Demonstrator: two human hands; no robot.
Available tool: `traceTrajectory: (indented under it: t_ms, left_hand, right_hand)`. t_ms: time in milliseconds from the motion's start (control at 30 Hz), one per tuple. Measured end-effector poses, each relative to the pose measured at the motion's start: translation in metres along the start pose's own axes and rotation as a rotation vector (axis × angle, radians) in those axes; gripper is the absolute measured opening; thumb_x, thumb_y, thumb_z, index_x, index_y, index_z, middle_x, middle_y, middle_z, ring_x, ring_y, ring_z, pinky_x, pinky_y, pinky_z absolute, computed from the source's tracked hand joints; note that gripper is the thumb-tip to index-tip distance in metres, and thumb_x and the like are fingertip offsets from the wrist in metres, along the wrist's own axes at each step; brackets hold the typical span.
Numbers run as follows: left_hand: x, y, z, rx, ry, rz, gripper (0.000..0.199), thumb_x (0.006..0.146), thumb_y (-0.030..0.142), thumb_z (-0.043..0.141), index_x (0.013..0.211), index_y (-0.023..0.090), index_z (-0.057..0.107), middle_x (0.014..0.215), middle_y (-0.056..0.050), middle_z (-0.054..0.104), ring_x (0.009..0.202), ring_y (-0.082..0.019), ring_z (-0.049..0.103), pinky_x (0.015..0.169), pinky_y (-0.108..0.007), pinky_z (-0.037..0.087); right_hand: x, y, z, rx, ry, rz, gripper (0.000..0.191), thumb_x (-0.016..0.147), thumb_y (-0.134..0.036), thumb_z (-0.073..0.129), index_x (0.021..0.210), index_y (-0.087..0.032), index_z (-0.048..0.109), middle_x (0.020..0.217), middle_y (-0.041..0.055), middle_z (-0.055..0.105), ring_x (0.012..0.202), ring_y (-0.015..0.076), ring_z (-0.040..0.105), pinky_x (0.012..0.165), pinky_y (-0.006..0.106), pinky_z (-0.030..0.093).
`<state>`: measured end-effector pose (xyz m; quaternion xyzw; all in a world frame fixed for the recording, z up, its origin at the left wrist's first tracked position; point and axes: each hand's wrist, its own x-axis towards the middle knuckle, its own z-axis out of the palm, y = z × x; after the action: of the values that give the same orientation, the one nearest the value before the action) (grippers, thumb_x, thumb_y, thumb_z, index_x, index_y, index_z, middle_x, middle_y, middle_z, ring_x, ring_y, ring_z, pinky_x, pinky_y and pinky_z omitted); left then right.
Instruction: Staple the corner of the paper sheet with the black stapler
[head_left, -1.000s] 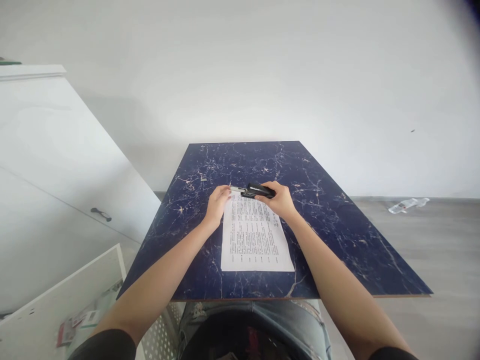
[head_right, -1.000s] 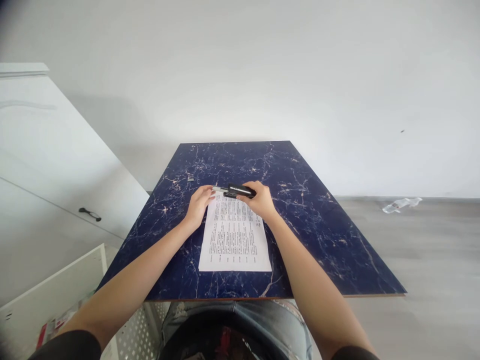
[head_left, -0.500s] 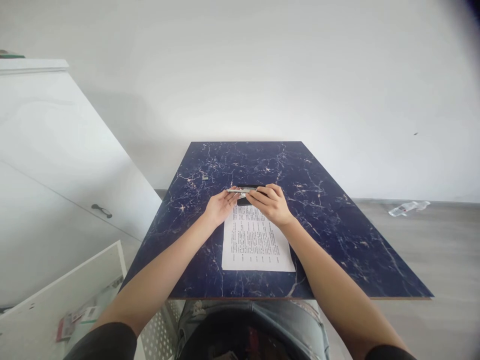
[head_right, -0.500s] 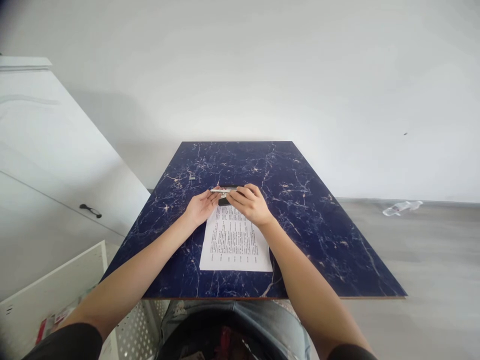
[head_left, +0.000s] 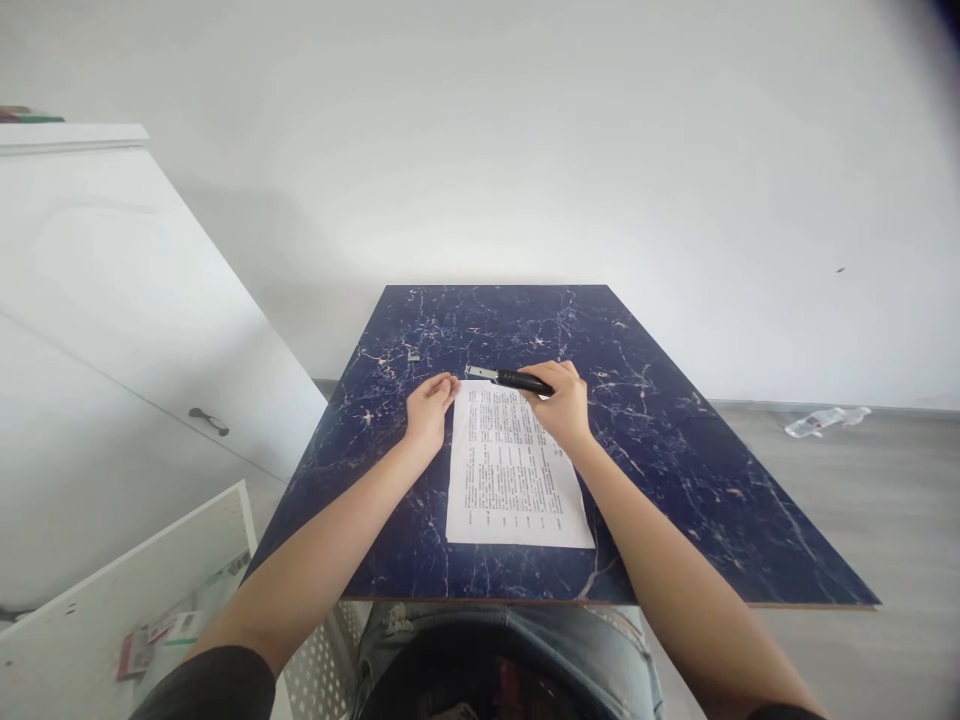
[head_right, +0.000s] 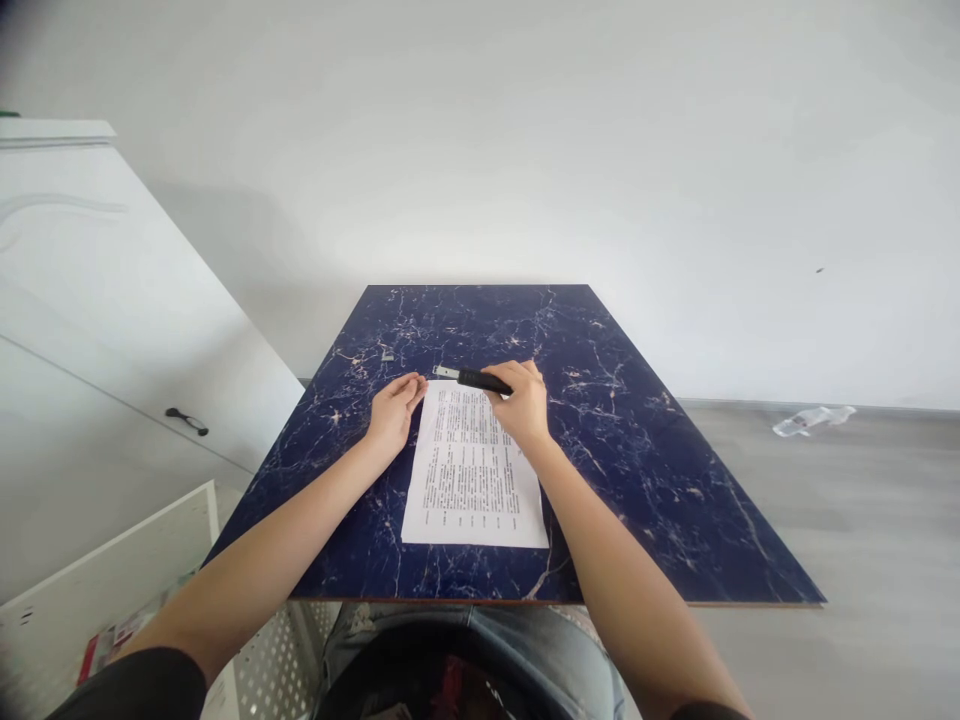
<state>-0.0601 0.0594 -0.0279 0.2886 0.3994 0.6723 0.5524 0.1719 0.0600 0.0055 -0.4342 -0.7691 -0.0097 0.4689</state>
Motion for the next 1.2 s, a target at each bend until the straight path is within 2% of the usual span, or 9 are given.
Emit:
traceTrajectory:
  t_ms: [100, 200, 367, 500, 667, 867, 967, 1033, 1200]
  left_hand:
    - [0.004, 0.005, -0.007, 0.111, 0.152, 0.257, 0.020, 0.085, 0.024, 0.075, 0.102, 0.014, 0.069, 0.101, -0.009, 0.074, 0.095, -0.018, 0.074, 0.105, -0.044, 0.054]
    - [0.001, 0.014, -0.005, 0.241, 0.159, 0.469, 0.021, 0.090, 0.031, 0.069, 0.106, 0.017, 0.069, 0.109, -0.010, 0.073, 0.104, -0.020, 0.072, 0.104, -0.042, 0.054]
    - [-0.026, 0.028, 0.018, 0.342, -0.097, 0.486, 0.028, 0.093, 0.034, 0.067, 0.118, 0.021, 0.068, 0.122, -0.011, 0.070, 0.112, -0.024, 0.070, 0.102, -0.042, 0.055]
    - [-0.045, 0.032, 0.031, 0.413, -0.302, 0.396, 0.038, 0.088, 0.033, 0.073, 0.124, 0.022, 0.066, 0.115, -0.011, 0.074, 0.109, -0.026, 0.071, 0.103, -0.045, 0.054]
    - [-0.050, 0.032, 0.034, 0.415, -0.379, 0.333, 0.041, 0.083, 0.034, 0.078, 0.120, 0.024, 0.066, 0.132, -0.011, 0.066, 0.100, -0.025, 0.074, 0.097, -0.041, 0.056]
    - [-0.050, 0.030, 0.035, 0.387, -0.420, 0.276, 0.040, 0.077, 0.037, 0.082, 0.109, 0.022, 0.063, 0.133, -0.011, 0.063, 0.085, -0.018, 0.073, 0.088, -0.037, 0.058]
    - [-0.050, 0.031, 0.033, 0.388, -0.414, 0.305, 0.038, 0.081, 0.040, 0.079, 0.109, 0.023, 0.061, 0.130, -0.011, 0.063, 0.083, -0.018, 0.073, 0.085, -0.036, 0.057]
    - [-0.050, 0.032, 0.030, 0.425, -0.367, 0.372, 0.031, 0.087, 0.042, 0.072, 0.109, 0.023, 0.060, 0.124, -0.009, 0.064, 0.080, -0.017, 0.073, 0.083, -0.034, 0.056]
    - [-0.037, 0.036, 0.017, 0.694, -0.133, 0.579, 0.020, 0.097, 0.041, 0.057, 0.095, 0.022, 0.061, 0.084, -0.002, 0.063, 0.071, -0.015, 0.065, 0.071, -0.027, 0.049]
  right_hand:
    - [0.004, 0.014, -0.001, 0.180, -0.143, 0.251, 0.028, 0.074, -0.022, 0.075, 0.102, -0.025, 0.077, 0.098, 0.0042, 0.077, 0.090, 0.0276, 0.068, 0.084, 0.047, 0.054]
    - [0.005, 0.025, -0.001, 0.262, -0.310, 0.330, 0.032, 0.068, -0.022, 0.079, 0.099, -0.023, 0.078, 0.096, 0.0046, 0.078, 0.087, 0.0268, 0.071, 0.083, 0.042, 0.056]
    - [0.002, 0.020, 0.006, 0.255, -0.419, 0.290, 0.033, 0.066, -0.017, 0.081, 0.098, -0.022, 0.079, 0.096, 0.0047, 0.078, 0.087, 0.0263, 0.072, 0.085, 0.040, 0.055]
    - [0.003, 0.013, 0.005, 0.220, -0.455, 0.195, 0.032, 0.068, -0.017, 0.083, 0.099, -0.023, 0.078, 0.095, 0.0041, 0.077, 0.089, 0.0254, 0.070, 0.088, 0.041, 0.053]
    - [0.012, -0.003, -0.012, 0.248, -0.257, -0.033, 0.065, 0.074, -0.042, 0.086, 0.134, -0.028, 0.064, 0.127, 0.0082, 0.069, 0.120, 0.0292, 0.060, 0.102, 0.049, 0.048]
    - [0.012, -0.029, -0.017, 0.395, -0.288, -0.164, 0.012, 0.092, -0.039, 0.069, 0.096, -0.034, 0.079, 0.099, 0.0019, 0.076, 0.095, 0.0233, 0.067, 0.092, 0.047, 0.053]
    - [0.011, -0.031, -0.016, 0.387, -0.244, -0.076, 0.012, 0.091, -0.039, 0.069, 0.089, -0.033, 0.079, 0.095, 0.0018, 0.077, 0.093, 0.0247, 0.068, 0.091, 0.048, 0.054]
    - [0.013, -0.019, -0.017, 0.330, -0.126, 0.043, 0.013, 0.089, -0.041, 0.070, 0.090, -0.031, 0.078, 0.097, 0.0033, 0.077, 0.096, 0.0257, 0.069, 0.091, 0.048, 0.054]
    - [0.026, 0.066, -0.021, 0.154, 0.125, 0.480, 0.028, 0.079, -0.049, 0.075, 0.083, -0.021, 0.076, 0.088, 0.0073, 0.077, 0.076, 0.0235, 0.068, 0.074, 0.039, 0.054]
